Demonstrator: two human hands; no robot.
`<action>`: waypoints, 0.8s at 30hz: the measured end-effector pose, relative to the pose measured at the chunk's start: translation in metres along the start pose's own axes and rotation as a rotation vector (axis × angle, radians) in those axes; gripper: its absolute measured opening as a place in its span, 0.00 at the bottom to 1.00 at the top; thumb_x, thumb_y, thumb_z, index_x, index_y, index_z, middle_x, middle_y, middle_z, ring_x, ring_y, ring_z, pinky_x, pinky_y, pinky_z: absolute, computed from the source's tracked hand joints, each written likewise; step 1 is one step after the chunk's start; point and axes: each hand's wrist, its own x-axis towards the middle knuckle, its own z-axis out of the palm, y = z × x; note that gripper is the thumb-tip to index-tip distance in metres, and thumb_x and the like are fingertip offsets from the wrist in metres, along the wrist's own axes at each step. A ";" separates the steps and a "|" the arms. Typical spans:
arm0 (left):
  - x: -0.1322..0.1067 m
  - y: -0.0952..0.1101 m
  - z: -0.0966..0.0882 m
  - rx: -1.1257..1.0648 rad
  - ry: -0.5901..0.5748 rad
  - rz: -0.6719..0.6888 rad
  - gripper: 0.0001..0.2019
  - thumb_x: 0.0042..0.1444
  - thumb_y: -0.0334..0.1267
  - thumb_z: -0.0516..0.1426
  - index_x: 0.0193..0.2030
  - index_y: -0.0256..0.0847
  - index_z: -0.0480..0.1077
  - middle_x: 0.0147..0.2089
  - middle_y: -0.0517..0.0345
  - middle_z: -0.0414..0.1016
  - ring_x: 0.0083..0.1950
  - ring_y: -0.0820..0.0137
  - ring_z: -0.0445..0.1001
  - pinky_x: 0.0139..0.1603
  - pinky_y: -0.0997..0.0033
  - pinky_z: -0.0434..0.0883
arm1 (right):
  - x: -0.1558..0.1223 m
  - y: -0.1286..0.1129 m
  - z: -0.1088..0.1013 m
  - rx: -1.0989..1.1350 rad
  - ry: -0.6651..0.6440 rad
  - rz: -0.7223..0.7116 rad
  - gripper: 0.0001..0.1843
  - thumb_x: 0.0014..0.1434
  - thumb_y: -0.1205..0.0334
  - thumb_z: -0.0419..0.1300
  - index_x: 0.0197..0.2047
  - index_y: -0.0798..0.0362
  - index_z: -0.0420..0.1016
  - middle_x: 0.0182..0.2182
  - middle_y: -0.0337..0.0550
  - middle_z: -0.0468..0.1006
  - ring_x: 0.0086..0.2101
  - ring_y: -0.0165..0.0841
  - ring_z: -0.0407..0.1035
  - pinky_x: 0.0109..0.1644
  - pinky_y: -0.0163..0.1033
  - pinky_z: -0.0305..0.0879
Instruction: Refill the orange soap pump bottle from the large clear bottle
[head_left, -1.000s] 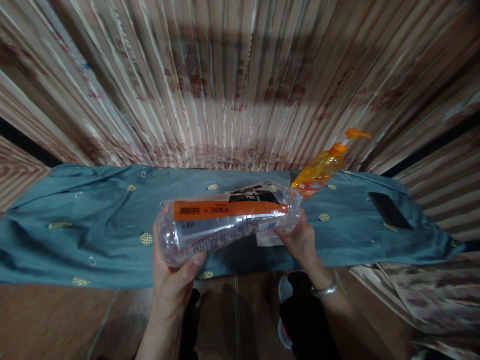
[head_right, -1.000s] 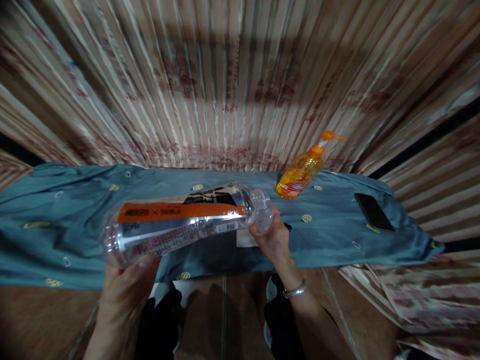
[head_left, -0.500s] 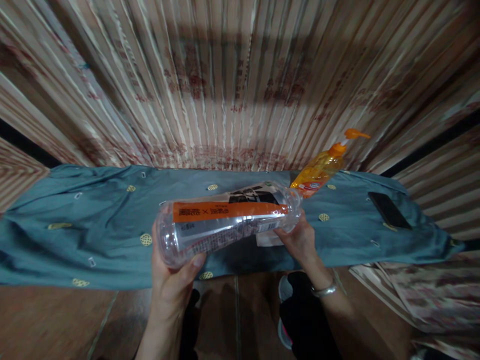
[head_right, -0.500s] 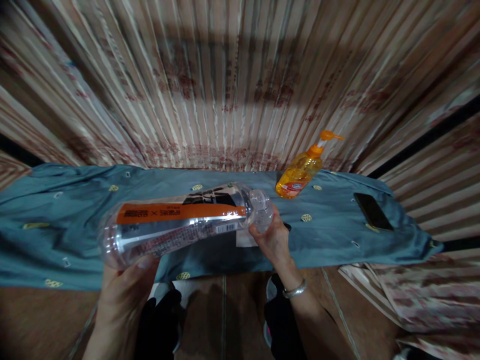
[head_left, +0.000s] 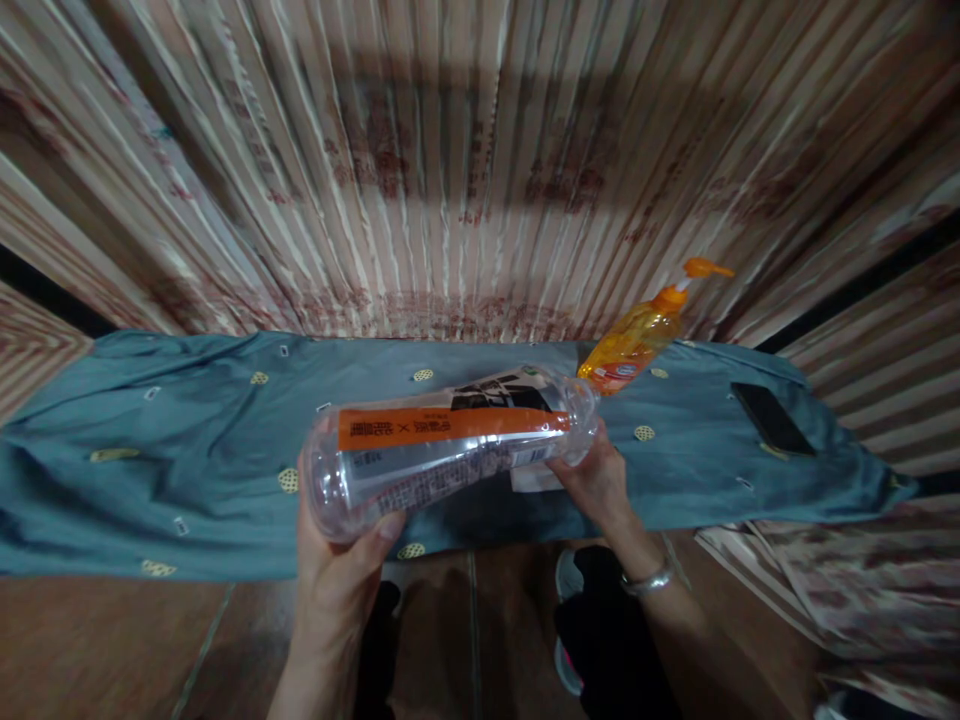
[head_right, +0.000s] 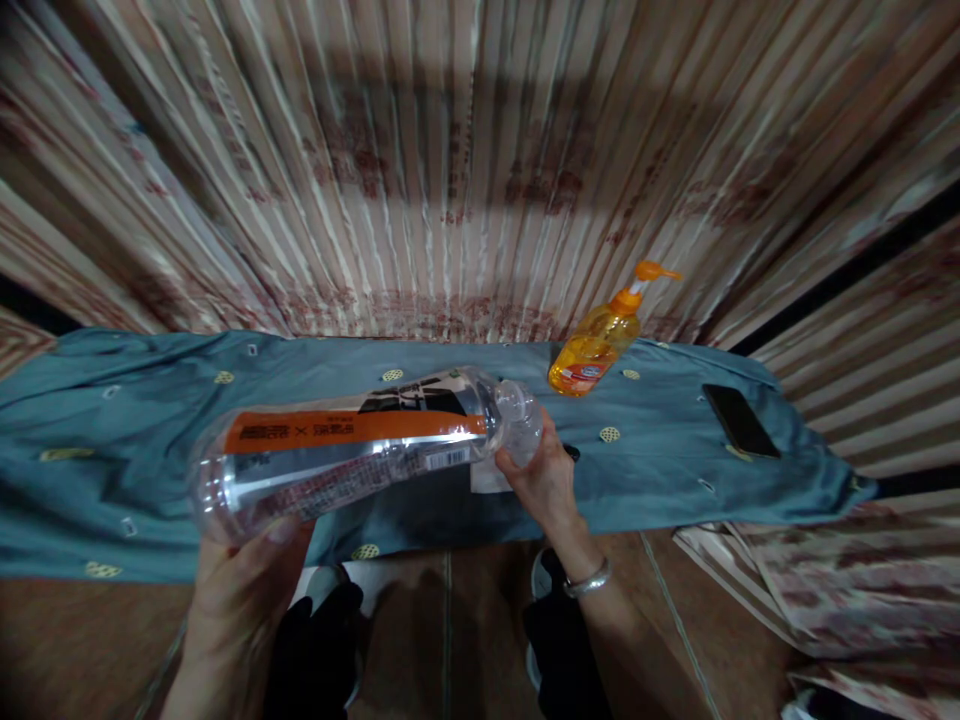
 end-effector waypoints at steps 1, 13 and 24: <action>-0.001 0.001 0.001 0.001 0.007 -0.008 0.40 0.42 0.41 0.75 0.65 0.56 0.73 0.64 0.51 0.76 0.62 0.51 0.76 0.57 0.52 0.80 | 0.000 0.000 0.000 0.006 0.000 0.001 0.41 0.49 0.43 0.64 0.62 0.58 0.69 0.46 0.59 0.87 0.43 0.53 0.84 0.46 0.52 0.81; -0.003 0.011 0.013 0.013 0.048 -0.033 0.40 0.42 0.43 0.76 0.65 0.57 0.74 0.65 0.52 0.76 0.66 0.48 0.74 0.62 0.46 0.77 | -0.001 -0.002 -0.001 0.014 0.003 -0.004 0.40 0.51 0.43 0.64 0.63 0.56 0.70 0.45 0.56 0.87 0.42 0.51 0.84 0.45 0.50 0.80; -0.005 0.019 0.018 0.006 0.056 -0.042 0.37 0.42 0.43 0.77 0.62 0.56 0.75 0.65 0.54 0.76 0.66 0.50 0.74 0.60 0.54 0.78 | -0.001 -0.003 0.000 0.012 0.016 -0.034 0.40 0.53 0.40 0.62 0.63 0.57 0.70 0.46 0.58 0.87 0.43 0.52 0.83 0.46 0.54 0.81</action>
